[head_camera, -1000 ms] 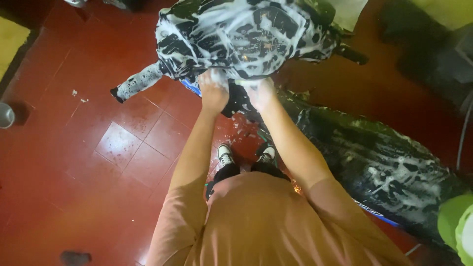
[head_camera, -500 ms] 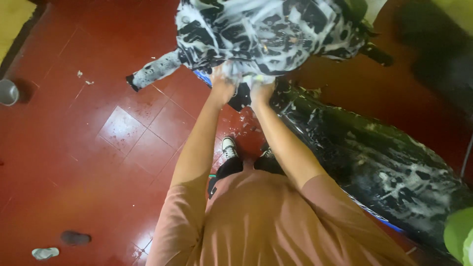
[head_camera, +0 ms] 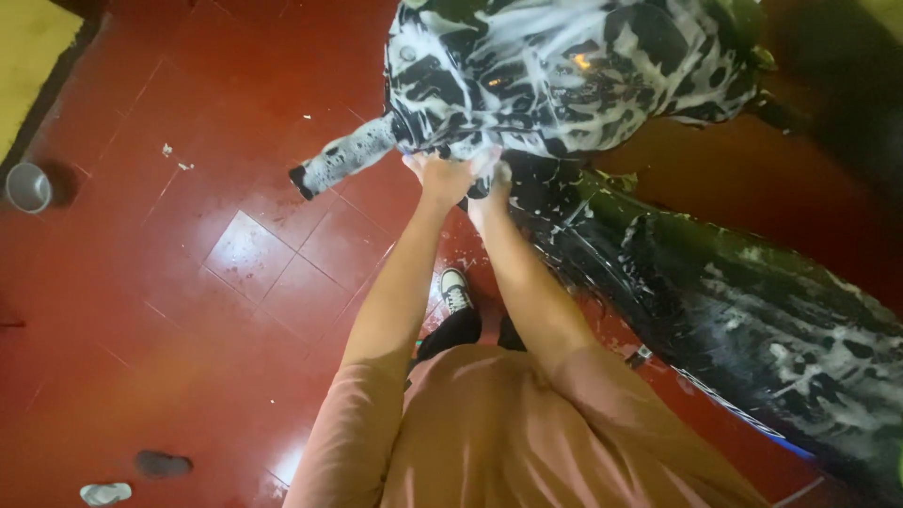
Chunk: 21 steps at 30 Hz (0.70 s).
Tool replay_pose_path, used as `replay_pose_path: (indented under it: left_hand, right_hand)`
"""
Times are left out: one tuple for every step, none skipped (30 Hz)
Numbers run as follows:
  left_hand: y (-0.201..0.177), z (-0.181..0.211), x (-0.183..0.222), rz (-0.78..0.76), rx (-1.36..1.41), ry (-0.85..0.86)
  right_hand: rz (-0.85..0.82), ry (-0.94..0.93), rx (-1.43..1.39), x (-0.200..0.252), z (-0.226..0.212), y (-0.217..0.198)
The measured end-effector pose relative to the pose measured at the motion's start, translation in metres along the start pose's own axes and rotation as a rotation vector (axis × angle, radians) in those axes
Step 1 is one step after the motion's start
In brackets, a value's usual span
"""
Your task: The person scrubs a motorcycle covered in soap suds using a yellow sponge. They clean the seat, handlebars, and front fairing, repeatedly dipping the sponge into a green bucket of soapy water to continue scrubbing the vehicle's surfaces.
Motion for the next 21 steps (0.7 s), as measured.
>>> replay_pose_path:
  left_hand:
    - [0.000,-0.006,0.000,0.008,0.040,-0.033]
    - [0.002,-0.011,0.000,0.016,0.081,-0.067]
    - [0.003,-0.015,-0.005,0.012,0.080,-0.063]
    - [0.006,-0.022,-0.002,0.017,0.124,-0.104]
    - [0.010,-0.029,0.002,0.023,0.168,-0.146]
    - [0.010,-0.034,0.003,0.022,0.169,-0.143]
    - [0.009,-0.040,0.003,0.033,0.210,-0.178]
    - [0.010,-0.046,0.004,0.042,0.254,-0.215]
    - [0.009,-0.052,0.004,0.039,0.257,-0.215]
    - [0.008,-0.061,0.006,0.052,0.300,-0.255]
    - [0.007,-0.070,0.007,0.064,0.343,-0.295]
    - [0.009,-0.075,0.004,0.065,0.342,-0.298]
    - [0.012,-0.082,0.002,0.078,0.383,-0.338]
    - [0.016,-0.089,0.004,0.087,0.422,-0.383]
    - [0.019,-0.094,0.011,0.084,0.420,-0.390]
    - [0.022,-0.098,0.012,0.096,0.461,-0.424]
    - [0.025,-0.102,0.012,0.108,0.503,-0.457]
    - [0.027,-0.106,0.014,0.106,0.503,-0.460]
    - [0.030,-0.112,0.017,0.117,0.544,-0.500]
    - [0.029,-0.119,0.019,0.132,0.582,-0.540]
    - [0.027,-0.125,0.021,0.135,0.579,-0.541]
  right_hand:
    - [0.004,0.012,-0.014,0.008,0.002,0.000]
    - [0.008,0.023,-0.026,0.016,0.005,-0.002]
    - [0.012,0.023,-0.031,0.008,-0.003,0.003]
    - [0.019,0.040,-0.037,0.003,-0.008,0.002]
    - [0.026,0.056,-0.044,-0.001,-0.011,0.001]
    - [0.028,0.054,-0.045,-0.009,-0.020,-0.006]
    - [0.029,0.064,-0.056,-0.017,-0.028,-0.014]
    - [0.034,0.075,-0.064,-0.026,-0.037,-0.022]
    - [0.037,0.074,-0.064,-0.030,-0.041,-0.031]
    - [0.039,0.086,-0.069,-0.034,-0.044,-0.039]
    - [0.040,0.098,-0.075,-0.038,-0.046,-0.047]
    - [0.039,0.100,-0.073,-0.038,-0.044,-0.038]
    - [0.039,0.114,-0.081,-0.038,-0.041,-0.030]
    - [0.042,0.133,-0.088,-0.036,-0.034,-0.024]
    - [0.045,0.140,-0.085,-0.023,-0.023,-0.020]
    - [0.045,0.149,-0.096,-0.014,-0.016,-0.013]
    - [0.046,0.157,-0.108,-0.004,-0.009,-0.006]
    - [0.048,0.159,-0.107,-0.004,-0.008,-0.005]
    - [0.051,0.173,-0.115,-0.004,-0.007,-0.003]
    - [0.048,0.187,-0.123,-0.003,-0.005,0.001]
    - [0.045,0.190,-0.122,-0.001,-0.004,0.007]
Point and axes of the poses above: each hand's wrist, its own x-axis away from the middle knuckle, its own y-axis out of the palm, z = x × y, the point moved 5 cm from there along -x, towards the middle knuckle, and after that the axes turned 6 degrees about y, right-handed, at the moved point
